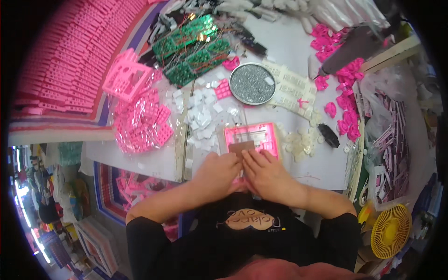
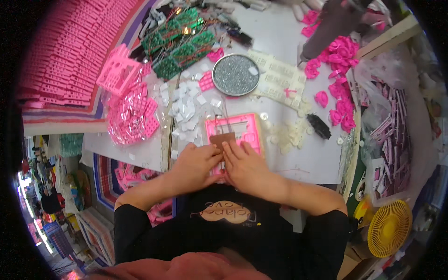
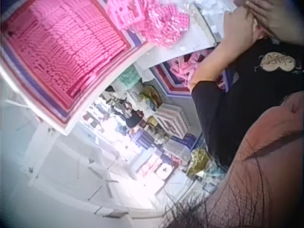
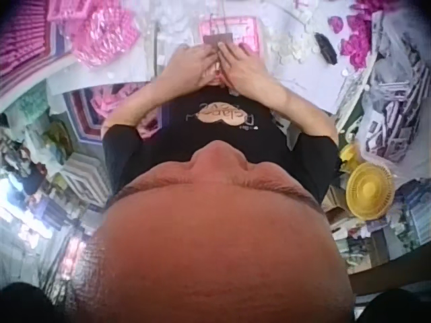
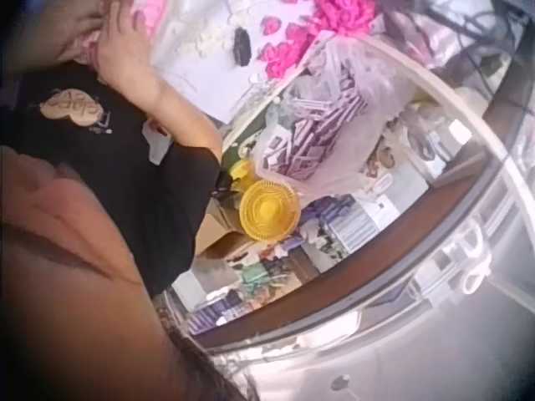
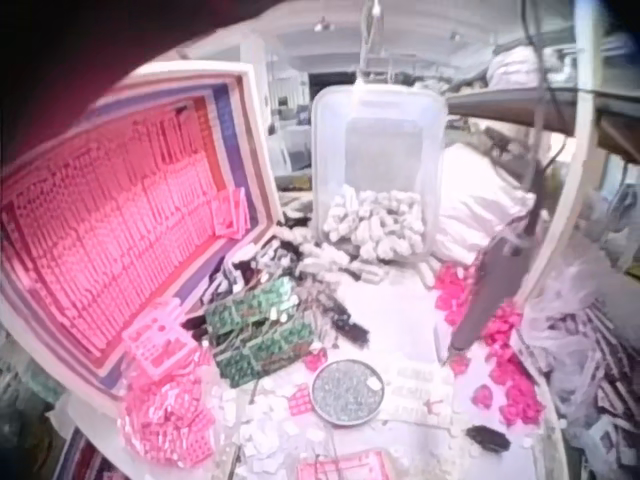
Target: Assemble electronic components and plastic casings for a toy cash register using a hot glue gun.
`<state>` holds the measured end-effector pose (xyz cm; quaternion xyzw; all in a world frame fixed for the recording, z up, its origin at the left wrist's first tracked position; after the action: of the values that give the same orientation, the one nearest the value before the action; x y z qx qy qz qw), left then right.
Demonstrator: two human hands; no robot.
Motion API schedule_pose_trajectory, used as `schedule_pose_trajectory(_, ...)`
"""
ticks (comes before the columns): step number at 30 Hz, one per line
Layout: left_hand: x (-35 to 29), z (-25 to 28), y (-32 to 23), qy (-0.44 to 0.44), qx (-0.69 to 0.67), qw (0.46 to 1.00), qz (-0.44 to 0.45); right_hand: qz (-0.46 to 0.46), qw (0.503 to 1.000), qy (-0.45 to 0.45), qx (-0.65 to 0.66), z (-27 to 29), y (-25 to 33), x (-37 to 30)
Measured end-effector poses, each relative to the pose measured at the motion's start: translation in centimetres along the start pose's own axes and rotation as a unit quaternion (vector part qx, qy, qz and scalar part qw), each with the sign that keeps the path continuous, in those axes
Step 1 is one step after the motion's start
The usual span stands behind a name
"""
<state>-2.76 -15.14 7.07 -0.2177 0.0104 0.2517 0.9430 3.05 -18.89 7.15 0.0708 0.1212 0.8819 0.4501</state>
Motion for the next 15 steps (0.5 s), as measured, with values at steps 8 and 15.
schedule_pose_trajectory(8, 19.0, 3.3, 11.2, -0.078, 0.187, 0.978, 0.055, 0.0, 1.0, -0.018, 0.024, -1.8, 0.0, 0.0)
schedule_pose_trajectory(15, 20.1, 4.0, 9.6, -0.193, 0.169, 0.966, -0.024, 0.01, 1.0, -0.021, 0.0, -2.1, 0.0, -0.6)
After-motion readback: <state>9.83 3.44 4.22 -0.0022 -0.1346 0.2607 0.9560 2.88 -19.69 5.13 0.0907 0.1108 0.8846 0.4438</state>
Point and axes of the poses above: each hand's wrist, its own x-axis towards the middle knuckle, its own z-axis out of the back of the hand, y = z × x, the point moved 10 cm from there along x, towards the middle knuckle, and after that the axes turned 3 degrees about x, right-handed, at the moved point
